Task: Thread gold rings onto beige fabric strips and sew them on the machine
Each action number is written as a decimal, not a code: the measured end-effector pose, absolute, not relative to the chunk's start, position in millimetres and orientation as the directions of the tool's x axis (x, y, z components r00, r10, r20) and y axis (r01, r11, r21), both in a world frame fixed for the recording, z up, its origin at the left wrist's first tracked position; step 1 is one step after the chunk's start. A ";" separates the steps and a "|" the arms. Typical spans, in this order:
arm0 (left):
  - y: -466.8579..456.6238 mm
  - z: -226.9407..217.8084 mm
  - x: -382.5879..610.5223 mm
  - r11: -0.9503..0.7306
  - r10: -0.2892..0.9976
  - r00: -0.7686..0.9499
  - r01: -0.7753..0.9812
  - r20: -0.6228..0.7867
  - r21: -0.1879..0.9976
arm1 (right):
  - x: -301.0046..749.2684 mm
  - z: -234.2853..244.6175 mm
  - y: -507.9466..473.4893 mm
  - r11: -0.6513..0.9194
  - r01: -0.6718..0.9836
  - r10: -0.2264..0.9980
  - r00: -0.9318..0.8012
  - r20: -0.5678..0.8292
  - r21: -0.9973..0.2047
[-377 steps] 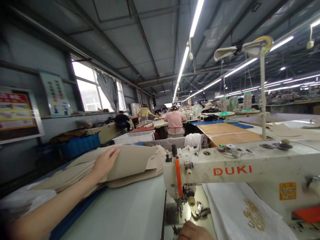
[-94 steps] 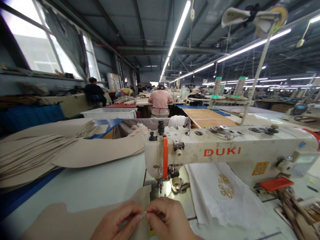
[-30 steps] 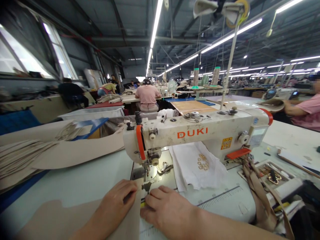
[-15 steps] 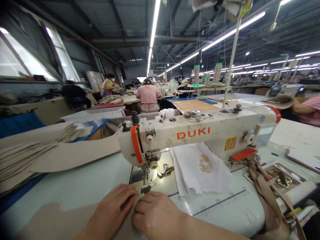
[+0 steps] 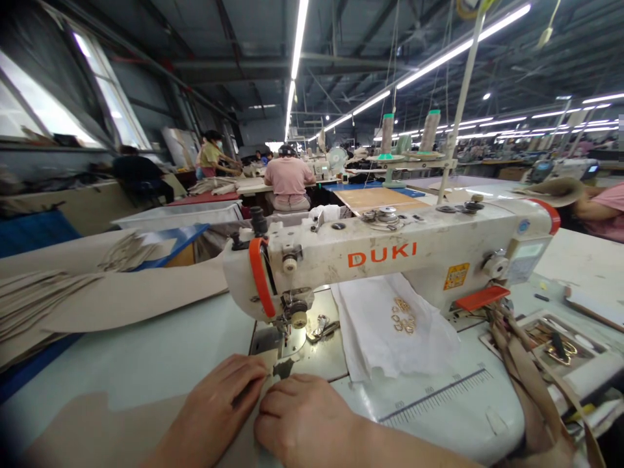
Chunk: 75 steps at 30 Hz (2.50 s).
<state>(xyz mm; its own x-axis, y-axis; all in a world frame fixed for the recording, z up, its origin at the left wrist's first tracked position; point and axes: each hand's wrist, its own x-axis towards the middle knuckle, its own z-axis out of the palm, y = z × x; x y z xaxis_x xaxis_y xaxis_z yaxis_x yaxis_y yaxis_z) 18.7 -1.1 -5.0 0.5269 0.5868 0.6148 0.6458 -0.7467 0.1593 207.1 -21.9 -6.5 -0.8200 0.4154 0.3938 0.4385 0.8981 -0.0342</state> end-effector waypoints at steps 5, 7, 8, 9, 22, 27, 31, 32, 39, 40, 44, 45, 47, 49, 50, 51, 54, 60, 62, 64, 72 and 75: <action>-2.3 -5.6 18.3 -0.749 0.576 0.524 0.646 0.627 0.147 | 207.0 -3.5 -22.8 0.898 0.439 0.419 -0.824 0.382 -0.038; -3.0 -4.7 18.5 -0.749 0.574 0.524 0.646 0.629 0.145 | 206.8 -3.7 -23.1 0.898 0.439 0.420 -0.822 0.385 -0.042; -3.2 -4.0 18.8 -0.750 0.572 0.524 0.646 0.631 0.145 | 206.6 -4.3 -23.1 0.897 0.441 0.422 -0.820 0.387 -0.043; -3.2 -3.1 19.3 -0.751 0.570 0.525 0.644 0.632 0.143 | 206.4 -5.1 -23.1 0.896 0.442 0.423 -0.818 0.390 -0.044; -3.4 -3.3 18.9 -0.735 0.608 0.522 0.655 0.598 0.176 | 204.9 -0.3 -23.2 0.879 0.477 0.433 -0.811 0.394 0.017; -4.6 -1.3 18.6 -0.734 0.621 0.522 0.650 0.584 0.199 | 203.1 -0.4 -19.8 0.863 0.499 0.436 -0.814 0.384 0.077; -6.4 -2.7 16.5 -0.722 0.650 0.524 0.651 0.550 0.233 | 202.6 -5.3 -14.2 0.862 0.497 0.421 -0.808 0.412 0.095; -6.8 -3.3 16.1 -0.722 0.652 0.524 0.650 0.548 0.238 | 202.7 -6.2 -13.3 0.863 0.497 0.419 -0.807 0.417 0.095; -9.8 -1.8 16.0 -0.718 0.661 0.505 0.640 0.555 0.272 | 203.3 -7.6 -12.6 0.868 0.490 0.419 -0.809 0.413 0.079; -10.5 -1.1 15.9 -0.720 0.661 0.507 0.636 0.553 0.278 | 203.2 -7.5 -12.5 0.868 0.490 0.418 -0.809 0.415 0.081; -11.9 1.1 16.4 -0.721 0.663 0.504 0.629 0.554 0.290 | 203.2 -6.7 -9.7 0.873 0.479 0.407 -0.820 0.401 0.093; -11.1 1.4 17.2 -0.723 0.659 0.501 0.626 0.561 0.291 | 203.8 -6.1 -8.2 0.874 0.476 0.406 -0.825 0.394 0.097; -7.6 2.0 20.1 -0.732 0.647 0.497 0.617 0.579 0.288 | 205.9 -4.5 -4.3 0.873 0.477 0.408 -0.830 0.379 0.105; -1.6 2.3 23.8 -0.739 0.633 0.496 0.614 0.594 0.276 | 209.1 -3.1 0.6 0.870 0.481 0.414 -0.833 0.367 0.111; 2.2 2.2 25.7 -0.743 0.627 0.499 0.614 0.598 0.266 | 210.8 -2.7 3.3 0.866 0.487 0.421 -0.832 0.360 0.112; 6.2 1.7 27.4 -0.744 0.624 0.505 0.617 0.597 0.256 | 212.4 -2.6 6.1 0.864 0.492 0.428 -0.831 0.354 0.111; 18.4 -1.7 30.6 -0.734 0.634 0.515 0.635 0.577 0.240 | 216.1 -3.6 14.5 0.850 0.516 0.458 -0.822 0.339 0.104; 33.4 -6.4 31.9 -0.716 0.657 0.501 0.648 0.563 0.258 | 218.5 -5.6 24.6 0.834 0.551 0.514 -0.793 0.326 0.028; 35.3 -4.1 33.3 -0.720 0.647 0.499 0.649 0.577 0.245 | 219.1 -6.2 25.8 0.833 0.553 0.521 -0.792 0.318 0.011; 36.4 -1.4 35.2 -0.724 0.638 0.497 0.647 0.587 0.239 | 219.5 -7.2 26.7 0.830 0.558 0.528 -0.788 0.317 0.006; 38.1 -3.0 34.5 -0.717 0.634 0.471 0.655 0.613 0.238 | 217.5 -8.7 29.6 0.821 0.571 0.529 -0.774 0.347 0.021; 39.2 -2.9 33.0 -0.728 0.613 0.478 0.650 0.629 0.216 | 216.5 -9.1 29.8 0.816 0.577 0.530 -0.768 0.358 0.030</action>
